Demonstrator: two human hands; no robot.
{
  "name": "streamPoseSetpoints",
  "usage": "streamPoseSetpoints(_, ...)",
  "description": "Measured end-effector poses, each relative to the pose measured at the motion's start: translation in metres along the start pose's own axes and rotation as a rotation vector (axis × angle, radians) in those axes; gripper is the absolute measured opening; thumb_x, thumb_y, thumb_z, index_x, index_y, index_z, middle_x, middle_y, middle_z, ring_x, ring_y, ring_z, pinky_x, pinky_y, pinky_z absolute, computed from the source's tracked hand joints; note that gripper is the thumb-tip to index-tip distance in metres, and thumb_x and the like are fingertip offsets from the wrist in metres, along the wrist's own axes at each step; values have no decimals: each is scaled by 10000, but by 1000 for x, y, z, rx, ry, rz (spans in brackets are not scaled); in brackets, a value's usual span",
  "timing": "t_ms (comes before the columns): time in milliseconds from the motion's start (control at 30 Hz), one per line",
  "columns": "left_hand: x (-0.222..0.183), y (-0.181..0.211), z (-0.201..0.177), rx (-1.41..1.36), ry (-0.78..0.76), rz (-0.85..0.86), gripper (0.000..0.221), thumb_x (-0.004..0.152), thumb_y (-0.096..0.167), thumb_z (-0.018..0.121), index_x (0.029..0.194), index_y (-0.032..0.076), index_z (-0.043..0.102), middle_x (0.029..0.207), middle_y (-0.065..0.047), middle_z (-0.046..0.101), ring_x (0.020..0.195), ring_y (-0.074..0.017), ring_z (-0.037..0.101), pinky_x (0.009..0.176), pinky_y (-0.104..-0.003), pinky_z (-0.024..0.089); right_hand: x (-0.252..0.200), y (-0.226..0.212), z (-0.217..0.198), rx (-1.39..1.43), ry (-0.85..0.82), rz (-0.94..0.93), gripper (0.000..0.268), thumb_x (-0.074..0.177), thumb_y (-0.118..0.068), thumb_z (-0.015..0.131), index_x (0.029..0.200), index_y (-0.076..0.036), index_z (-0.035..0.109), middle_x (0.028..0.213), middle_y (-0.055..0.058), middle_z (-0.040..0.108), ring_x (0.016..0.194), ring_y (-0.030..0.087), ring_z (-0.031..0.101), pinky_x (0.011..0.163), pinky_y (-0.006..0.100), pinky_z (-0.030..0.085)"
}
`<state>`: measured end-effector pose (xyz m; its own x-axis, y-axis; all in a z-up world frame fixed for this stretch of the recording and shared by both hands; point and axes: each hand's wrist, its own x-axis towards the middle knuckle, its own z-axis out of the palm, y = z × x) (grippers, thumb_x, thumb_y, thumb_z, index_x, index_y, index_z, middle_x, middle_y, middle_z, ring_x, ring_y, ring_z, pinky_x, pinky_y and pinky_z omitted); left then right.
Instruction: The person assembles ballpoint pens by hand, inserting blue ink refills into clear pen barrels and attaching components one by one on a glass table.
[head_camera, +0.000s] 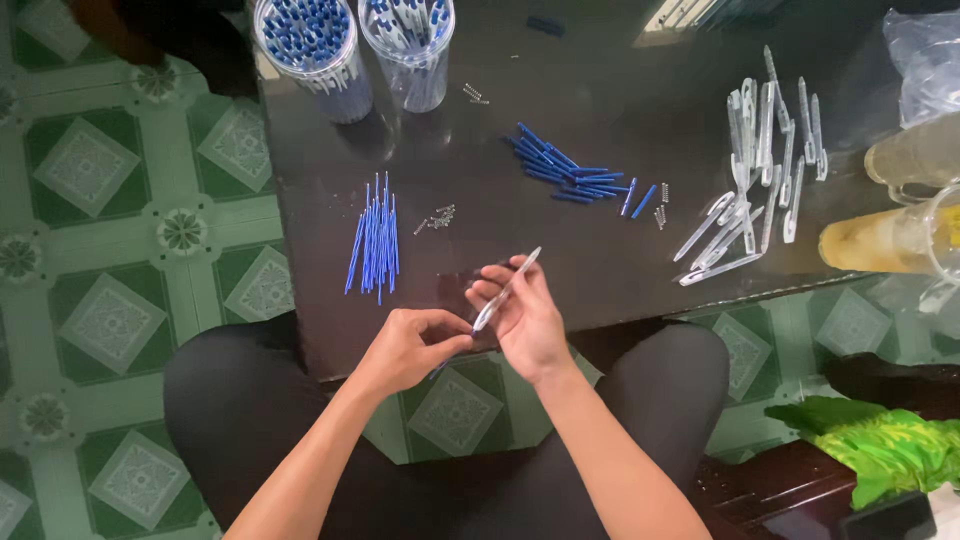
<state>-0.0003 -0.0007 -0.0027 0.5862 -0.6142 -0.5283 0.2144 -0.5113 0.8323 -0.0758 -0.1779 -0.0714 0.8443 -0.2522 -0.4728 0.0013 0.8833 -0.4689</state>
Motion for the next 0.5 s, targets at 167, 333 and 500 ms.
streamPoseSetpoints(167,7,-18,2,-61,49,33,292,838,239,848,1093,115,777,867,-76,825,785,-160,720,740,-330,595,-7,10,3,-204,-22,-24,122,1082,-212,470,1189,-171,430,1203,206,715,1031,294,752,988,454,618)
streamPoseSetpoints(333,1,-6,-4,-49,5,-32,308,826,218,853,1106,106,788,881,-58,836,767,-140,717,713,-308,607,-17,1,28,-724,-40,-231,158,1048,-253,581,1100,-120,513,1124,182,770,988,215,758,934,368,619)
streamPoseSetpoints(500,25,-52,6,-294,75,38,322,842,100,832,1144,9,766,869,-150,796,750,-219,708,715,-372,623,7,-21,40,-1412,-176,-625,231,963,-377,725,884,-160,732,923,29,738,813,183,719,745,326,598)
